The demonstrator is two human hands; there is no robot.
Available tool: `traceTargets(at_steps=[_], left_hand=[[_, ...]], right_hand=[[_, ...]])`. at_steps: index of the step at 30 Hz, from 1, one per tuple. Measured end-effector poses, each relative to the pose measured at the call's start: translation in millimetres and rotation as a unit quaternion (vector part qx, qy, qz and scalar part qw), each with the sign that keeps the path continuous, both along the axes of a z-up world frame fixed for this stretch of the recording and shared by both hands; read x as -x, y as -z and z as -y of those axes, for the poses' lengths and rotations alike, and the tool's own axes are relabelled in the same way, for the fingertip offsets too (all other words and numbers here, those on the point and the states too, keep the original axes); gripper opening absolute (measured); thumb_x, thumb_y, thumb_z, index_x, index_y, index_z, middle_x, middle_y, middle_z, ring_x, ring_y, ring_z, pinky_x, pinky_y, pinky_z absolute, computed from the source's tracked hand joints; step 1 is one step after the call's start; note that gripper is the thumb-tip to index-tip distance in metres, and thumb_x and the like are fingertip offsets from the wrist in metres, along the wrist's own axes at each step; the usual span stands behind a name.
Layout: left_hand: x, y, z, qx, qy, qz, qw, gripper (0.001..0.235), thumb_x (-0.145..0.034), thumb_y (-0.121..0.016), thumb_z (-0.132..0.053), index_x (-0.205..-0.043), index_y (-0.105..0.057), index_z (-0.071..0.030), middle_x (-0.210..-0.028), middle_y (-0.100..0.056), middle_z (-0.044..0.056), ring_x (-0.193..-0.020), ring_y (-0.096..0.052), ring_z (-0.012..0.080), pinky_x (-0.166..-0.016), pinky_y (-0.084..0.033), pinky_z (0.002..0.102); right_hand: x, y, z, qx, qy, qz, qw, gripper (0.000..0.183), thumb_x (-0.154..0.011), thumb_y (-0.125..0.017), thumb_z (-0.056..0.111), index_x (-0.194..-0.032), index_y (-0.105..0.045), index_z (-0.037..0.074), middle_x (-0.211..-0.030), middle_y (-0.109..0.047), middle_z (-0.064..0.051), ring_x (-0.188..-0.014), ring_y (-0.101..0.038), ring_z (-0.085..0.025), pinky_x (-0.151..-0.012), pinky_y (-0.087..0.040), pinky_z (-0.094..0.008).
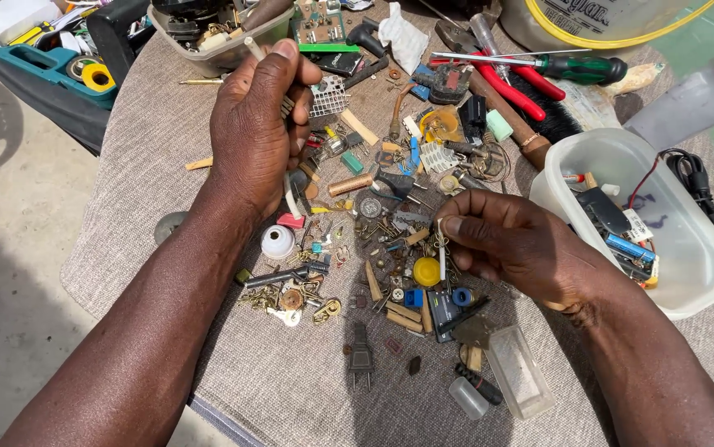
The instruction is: The person sorts through a large pile of electronic components and scrap on a table, picking up various items such as batteries, wires, and small circuit parts. They examine the items by hand and place selected pieces into a white plastic container. The process involves repeatedly reaching into the pile, selecting specific components, and organizing them into the container.
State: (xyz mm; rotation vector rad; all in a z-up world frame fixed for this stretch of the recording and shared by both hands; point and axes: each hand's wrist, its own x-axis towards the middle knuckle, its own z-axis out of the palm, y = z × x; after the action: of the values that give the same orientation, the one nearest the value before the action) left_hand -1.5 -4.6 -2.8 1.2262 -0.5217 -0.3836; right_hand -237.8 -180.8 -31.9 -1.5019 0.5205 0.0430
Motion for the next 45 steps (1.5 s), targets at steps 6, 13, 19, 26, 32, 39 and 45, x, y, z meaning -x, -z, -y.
traceTargets(at_steps=[6,13,19,26,32,39,45], left_hand=[[-4.4,17.0,1.6,-0.039,0.056,0.131,0.989,0.024,-0.107,-0.057,-0.037,-0.096,-0.067,-0.019,-0.068,-0.049,-0.002,-0.057,-0.036,0.0074,-0.050,-0.028,0.029],[34.9,-1.4,-4.8,-0.201,0.159,0.328,0.909,0.017,-0.102,-0.070,-0.033,-0.093,-0.069,-0.018,-0.087,-0.072,-0.005,-0.082,-0.063,0.0094,-0.074,-0.051,0.035],[56.4,6.1,1.0,-0.228,0.223,0.501,0.804,0.035,-0.089,-0.079,-0.054,-0.102,-0.073,-0.022,-0.094,-0.076,-0.003,-0.085,-0.074,0.0225,-0.067,-0.050,0.040],[59.6,14.1,2.8,-0.240,0.214,0.518,0.793,0.026,-0.094,-0.073,-0.043,-0.108,-0.070,-0.021,-0.103,-0.078,-0.001,-0.086,-0.074,0.0274,-0.066,-0.051,0.044],[63.2,14.8,2.2,-0.252,0.190,0.518,0.795,0.023,-0.090,-0.067,-0.033,-0.111,-0.071,-0.023,-0.108,-0.077,0.000,-0.087,-0.075,0.0280,-0.071,-0.053,0.044],[58.7,18.0,2.7,-0.202,0.185,0.528,0.804,0.031,-0.088,-0.073,-0.016,-0.119,-0.069,-0.020,-0.117,-0.074,0.002,-0.100,-0.075,0.0299,-0.079,-0.055,0.045],[49.2,13.3,-3.8,-0.209,0.164,0.555,0.788,0.025,-0.094,-0.059,-0.008,-0.117,-0.061,-0.017,-0.110,-0.066,0.005,-0.087,-0.070,0.0348,-0.061,-0.050,0.050]], right_hand=[[-9.7,14.5,-1.6,-0.003,0.082,0.034,0.996,0.009,-0.104,-0.063,0.016,-0.102,-0.063,0.007,-0.067,-0.063,-0.014,-0.047,-0.043,-0.016,-0.042,-0.030,-0.025],[-14.1,18.9,-0.6,-0.091,0.154,0.078,0.981,0.006,-0.102,-0.063,0.008,-0.105,-0.064,0.004,-0.066,-0.067,-0.024,-0.047,-0.057,-0.026,-0.043,-0.043,-0.031],[-16.5,20.6,-9.2,-0.199,0.129,0.169,0.957,0.009,-0.102,-0.059,0.003,-0.101,-0.061,-0.006,-0.075,-0.063,-0.024,-0.068,-0.073,-0.039,-0.051,-0.059,-0.040],[-15.8,22.3,-7.2,-0.237,0.139,0.153,0.949,0.008,-0.103,-0.059,0.004,-0.108,-0.059,-0.003,-0.086,-0.066,-0.023,-0.070,-0.073,-0.040,-0.064,-0.065,-0.045],[-16.1,19.7,-10.5,-0.229,0.132,0.161,0.951,0.024,-0.102,-0.061,0.009,-0.123,-0.065,-0.002,-0.106,-0.071,-0.023,-0.090,-0.075,-0.036,-0.074,-0.065,-0.045],[-16.6,4.0,-12.7,-0.170,0.122,0.113,0.971,0.048,-0.083,-0.072,-0.011,-0.130,-0.066,-0.002,-0.124,-0.071,-0.014,-0.084,-0.072,-0.028,-0.082,-0.061,-0.036],[-12.4,-0.4,-11.1,-0.089,0.095,0.079,0.988,0.038,-0.091,-0.069,-0.008,-0.128,-0.069,-0.005,-0.114,-0.077,-0.020,-0.100,-0.079,-0.033,-0.085,-0.064,-0.037]])
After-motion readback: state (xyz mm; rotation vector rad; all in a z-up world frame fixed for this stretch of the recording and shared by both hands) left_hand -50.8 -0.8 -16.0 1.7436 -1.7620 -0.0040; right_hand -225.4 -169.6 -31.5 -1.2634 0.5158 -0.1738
